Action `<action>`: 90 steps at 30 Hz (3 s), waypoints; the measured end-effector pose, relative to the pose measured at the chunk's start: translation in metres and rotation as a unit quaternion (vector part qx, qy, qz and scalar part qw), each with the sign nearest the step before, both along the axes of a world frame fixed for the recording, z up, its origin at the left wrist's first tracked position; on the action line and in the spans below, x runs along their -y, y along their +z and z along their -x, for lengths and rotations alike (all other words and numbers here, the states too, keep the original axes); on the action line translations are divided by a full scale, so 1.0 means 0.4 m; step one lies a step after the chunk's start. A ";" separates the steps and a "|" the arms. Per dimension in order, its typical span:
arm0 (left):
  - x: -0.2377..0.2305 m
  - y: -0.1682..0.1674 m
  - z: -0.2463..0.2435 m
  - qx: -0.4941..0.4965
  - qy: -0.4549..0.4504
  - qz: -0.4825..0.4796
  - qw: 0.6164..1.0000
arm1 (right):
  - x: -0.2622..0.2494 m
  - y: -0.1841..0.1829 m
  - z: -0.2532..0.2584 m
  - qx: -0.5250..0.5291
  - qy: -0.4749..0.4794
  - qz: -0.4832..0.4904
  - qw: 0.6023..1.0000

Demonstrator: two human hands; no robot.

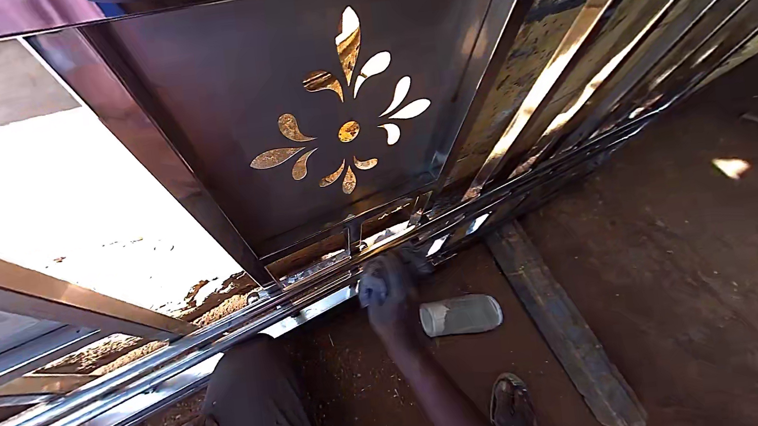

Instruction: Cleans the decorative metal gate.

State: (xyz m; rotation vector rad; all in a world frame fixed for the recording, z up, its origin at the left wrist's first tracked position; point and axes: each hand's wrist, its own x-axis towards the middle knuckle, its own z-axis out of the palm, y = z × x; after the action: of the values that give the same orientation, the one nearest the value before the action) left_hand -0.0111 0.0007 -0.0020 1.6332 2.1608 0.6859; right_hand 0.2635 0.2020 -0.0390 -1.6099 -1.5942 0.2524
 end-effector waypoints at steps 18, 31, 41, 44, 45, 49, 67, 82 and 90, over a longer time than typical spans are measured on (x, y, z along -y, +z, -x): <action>-0.432 -0.080 -0.816 0.095 -0.432 0.185 0.878 | -0.078 0.508 -0.714 0.041 0.118 0.091 0.988; -0.505 -0.233 -0.984 -0.004 -0.413 0.220 0.884 | 0.161 0.244 -0.906 -0.611 -0.153 -0.050 0.775; -0.256 -0.014 -0.534 0.244 -0.303 -0.022 0.921 | -0.004 0.306 -0.764 -0.156 0.023 0.266 0.951; -0.202 0.004 -0.445 0.223 -0.289 -0.026 0.931 | -0.067 0.212 -0.668 0.010 0.083 0.173 0.981; -0.193 -0.003 -0.427 0.223 -0.290 -0.036 0.930 | -0.083 0.154 -0.623 0.022 0.091 0.106 0.990; -0.201 -0.041 -0.422 0.207 -0.265 -0.065 0.940 | -0.098 -0.081 -0.427 0.067 0.100 0.073 0.990; -0.240 -0.039 -0.395 0.185 -0.230 -0.092 0.951 | -0.115 -0.063 -0.261 0.257 0.031 0.364 0.895; -0.228 -0.024 -0.378 0.097 -0.248 0.017 0.964 | -0.124 -0.039 -0.234 0.258 -0.002 0.353 0.900; -0.223 0.019 -0.381 0.010 -0.234 0.182 0.955 | -0.141 -0.071 -0.278 0.237 -0.026 0.346 0.907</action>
State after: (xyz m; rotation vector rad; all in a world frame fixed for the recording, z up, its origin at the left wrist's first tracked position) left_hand 0.1413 0.0900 0.0056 1.8120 1.6577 0.1500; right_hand 0.3747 0.2585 -0.0676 -2.3967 -1.9505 0.4633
